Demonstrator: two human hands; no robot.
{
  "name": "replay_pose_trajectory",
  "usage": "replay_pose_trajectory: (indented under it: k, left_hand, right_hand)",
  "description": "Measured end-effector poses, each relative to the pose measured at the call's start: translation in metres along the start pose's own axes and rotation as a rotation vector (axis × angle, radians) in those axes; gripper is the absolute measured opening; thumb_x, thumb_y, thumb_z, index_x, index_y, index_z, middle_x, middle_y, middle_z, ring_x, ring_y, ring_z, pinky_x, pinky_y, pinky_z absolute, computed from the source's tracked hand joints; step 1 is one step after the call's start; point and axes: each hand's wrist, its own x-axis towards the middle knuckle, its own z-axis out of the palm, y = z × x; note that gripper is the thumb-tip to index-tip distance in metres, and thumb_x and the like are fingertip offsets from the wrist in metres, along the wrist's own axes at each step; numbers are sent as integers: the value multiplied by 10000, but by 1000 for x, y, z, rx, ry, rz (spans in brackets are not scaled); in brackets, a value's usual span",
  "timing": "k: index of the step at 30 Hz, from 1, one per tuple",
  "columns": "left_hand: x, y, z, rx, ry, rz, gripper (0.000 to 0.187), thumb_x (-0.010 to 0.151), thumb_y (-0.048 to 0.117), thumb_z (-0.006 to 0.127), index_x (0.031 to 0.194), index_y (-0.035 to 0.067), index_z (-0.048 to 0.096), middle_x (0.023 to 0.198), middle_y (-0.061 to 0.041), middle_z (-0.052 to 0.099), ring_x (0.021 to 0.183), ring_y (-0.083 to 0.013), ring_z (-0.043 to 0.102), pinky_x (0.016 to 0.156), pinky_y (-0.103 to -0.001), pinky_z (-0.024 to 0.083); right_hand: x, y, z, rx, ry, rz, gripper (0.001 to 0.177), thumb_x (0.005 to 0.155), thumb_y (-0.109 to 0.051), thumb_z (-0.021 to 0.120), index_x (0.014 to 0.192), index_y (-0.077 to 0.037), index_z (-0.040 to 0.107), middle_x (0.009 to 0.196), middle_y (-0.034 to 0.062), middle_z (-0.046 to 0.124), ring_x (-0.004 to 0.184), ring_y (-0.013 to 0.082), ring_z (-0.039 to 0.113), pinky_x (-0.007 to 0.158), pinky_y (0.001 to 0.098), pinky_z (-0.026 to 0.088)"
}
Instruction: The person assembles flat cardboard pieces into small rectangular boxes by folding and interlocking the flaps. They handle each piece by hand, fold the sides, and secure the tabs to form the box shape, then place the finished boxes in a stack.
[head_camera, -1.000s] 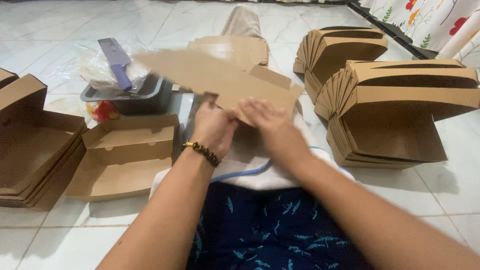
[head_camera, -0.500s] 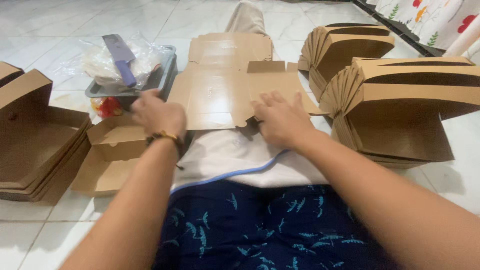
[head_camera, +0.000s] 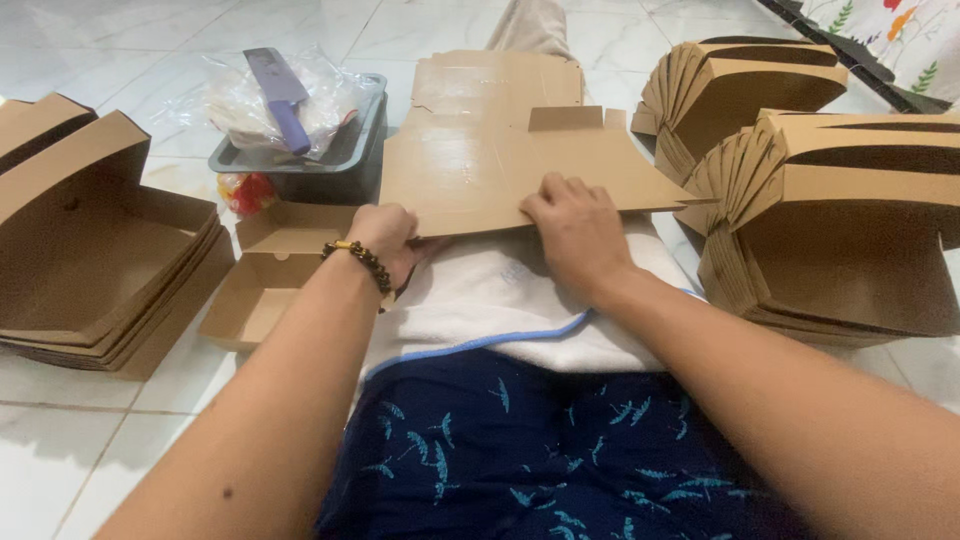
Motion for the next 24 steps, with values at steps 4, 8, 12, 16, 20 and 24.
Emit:
replay_pose_trajectory:
  k: [4,8,12,16,20,24]
  left_hand:
    - [-25,-6,21,27,52,-64,321,942,-93,420,1251,-123,505,1254,-233,595,1107,-375,677,890,-483,593]
    - [-35,-11,29,101,47,-91,278,973,-69,463,1241,-144,460,1273,-237,564,1106,-366,675,918,-486,583]
    - [-30,-8,22,40,36,-121,250,980,-62,449,1215,-149,450,1247,-248,571,1077,-383,685,925,-499,579]
    - [-28,-6,8,112,32,-105,247,977,-63,443,1208,-143,481,1223,-233,588,1085,-361,681,931,-510,574]
    - [-31,-3,-2,164,-26,-104,250,985,-44,447,1217,-126,492,1235,-221,596,1097,-351,681,943,-502,568]
    - [-36,0,0,207,-112,-65,286,963,-61,444,1239,-73,516,1254,-193,623,1089,-321,695,916,-503,579]
  right_hand:
    - [-18,12,-24,75,83,-50,292,738,32,648,1001,-78,713,1017,99,640,1056,319,614,909,433,488]
    - [-26,17,-22,131,77,-32,270,727,66,642,970,-36,701,1003,118,650,1045,342,616,865,434,504]
    - [-7,25,-18,92,39,-74,233,698,49,676,892,-65,736,916,101,693,964,325,655,887,448,508]
    - [18,40,-23,277,-216,67,228,765,-11,685,927,-117,807,905,98,773,870,284,741,839,388,570]
    - [41,55,-25,453,-497,210,165,751,-93,795,913,-60,797,874,119,789,788,228,743,732,361,569]
    - [45,64,-13,769,-591,507,311,735,-36,850,1010,-2,709,872,150,734,745,242,694,626,369,547]
